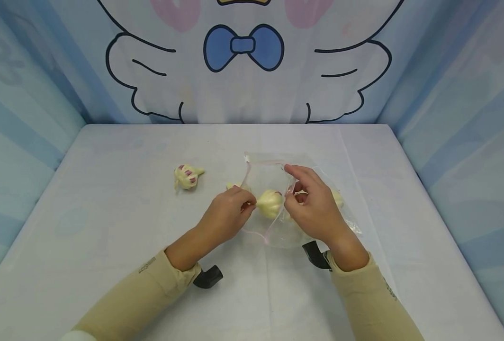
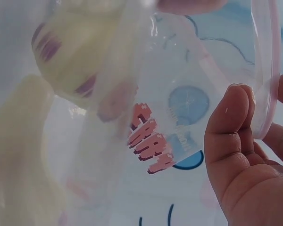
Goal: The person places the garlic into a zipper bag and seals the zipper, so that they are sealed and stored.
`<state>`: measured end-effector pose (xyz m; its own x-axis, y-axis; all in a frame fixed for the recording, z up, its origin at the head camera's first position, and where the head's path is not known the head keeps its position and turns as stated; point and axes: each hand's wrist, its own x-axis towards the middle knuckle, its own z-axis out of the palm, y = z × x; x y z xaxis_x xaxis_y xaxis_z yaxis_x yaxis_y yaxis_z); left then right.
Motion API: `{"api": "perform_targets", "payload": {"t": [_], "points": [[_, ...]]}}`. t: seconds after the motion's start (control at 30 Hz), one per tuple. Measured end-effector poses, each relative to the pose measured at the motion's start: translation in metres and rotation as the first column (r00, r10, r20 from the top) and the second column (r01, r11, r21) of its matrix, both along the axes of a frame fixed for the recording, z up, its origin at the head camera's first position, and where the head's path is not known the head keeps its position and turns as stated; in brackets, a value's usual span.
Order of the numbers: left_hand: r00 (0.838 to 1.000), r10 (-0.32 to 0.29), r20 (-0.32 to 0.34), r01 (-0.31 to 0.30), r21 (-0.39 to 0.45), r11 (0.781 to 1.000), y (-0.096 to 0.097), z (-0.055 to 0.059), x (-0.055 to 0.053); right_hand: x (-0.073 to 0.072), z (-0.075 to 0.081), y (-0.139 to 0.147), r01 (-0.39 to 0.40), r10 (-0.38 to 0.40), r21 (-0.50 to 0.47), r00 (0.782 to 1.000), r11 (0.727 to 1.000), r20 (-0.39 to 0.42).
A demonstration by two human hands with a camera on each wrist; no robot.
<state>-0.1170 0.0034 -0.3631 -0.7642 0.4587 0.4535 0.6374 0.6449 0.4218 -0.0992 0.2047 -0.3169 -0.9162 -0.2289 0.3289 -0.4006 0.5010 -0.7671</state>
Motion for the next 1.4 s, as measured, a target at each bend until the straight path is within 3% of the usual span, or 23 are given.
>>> {"api": "perform_targets", "payload": {"t": [0.3, 0.53, 0.77, 0.93, 1.07, 1.23, 1.4], "points": [[1.000, 0.011, 0.008, -0.011, -0.009, 1.000, 0.003, -0.002, -0.003, -0.001, 0.000, -0.002, 0.001, -0.001, -0.003, 1.000, 1.000, 0.016], [0.996, 0.032, 0.081, -0.030, -0.024, 0.999, 0.005, 0.001, -0.003, -0.001, 0.001, -0.003, -0.002, 0.002, -0.001, 1.000, 1.000, 0.013], [0.986, 0.032, 0.164, -0.016, -0.097, 0.995, 0.009, 0.006, -0.004, 0.000, 0.001, -0.003, -0.013, 0.014, -0.020, 1.000, 1.000, 0.028], [0.974, 0.020, 0.227, 0.000, -0.088, 0.996, 0.010, 0.006, -0.004, 0.000, 0.000, -0.003, -0.012, 0.012, -0.016, 1.000, 1.000, 0.020], [0.971, 0.018, 0.237, 0.001, -0.082, 0.997, 0.011, 0.006, -0.003, 0.000, 0.000, -0.003, -0.010, 0.010, -0.017, 1.000, 1.000, 0.015], [0.969, -0.001, 0.246, 0.024, -0.091, 0.996, 0.013, 0.007, -0.003, 0.004, 0.009, -0.009, -0.015, 0.016, -0.032, 0.999, 0.999, 0.031], [0.955, -0.038, 0.295, 0.069, -0.095, 0.993, 0.016, 0.005, -0.005, 0.010, 0.022, -0.017, -0.010, 0.011, -0.017, 0.999, 1.000, 0.038]]}}
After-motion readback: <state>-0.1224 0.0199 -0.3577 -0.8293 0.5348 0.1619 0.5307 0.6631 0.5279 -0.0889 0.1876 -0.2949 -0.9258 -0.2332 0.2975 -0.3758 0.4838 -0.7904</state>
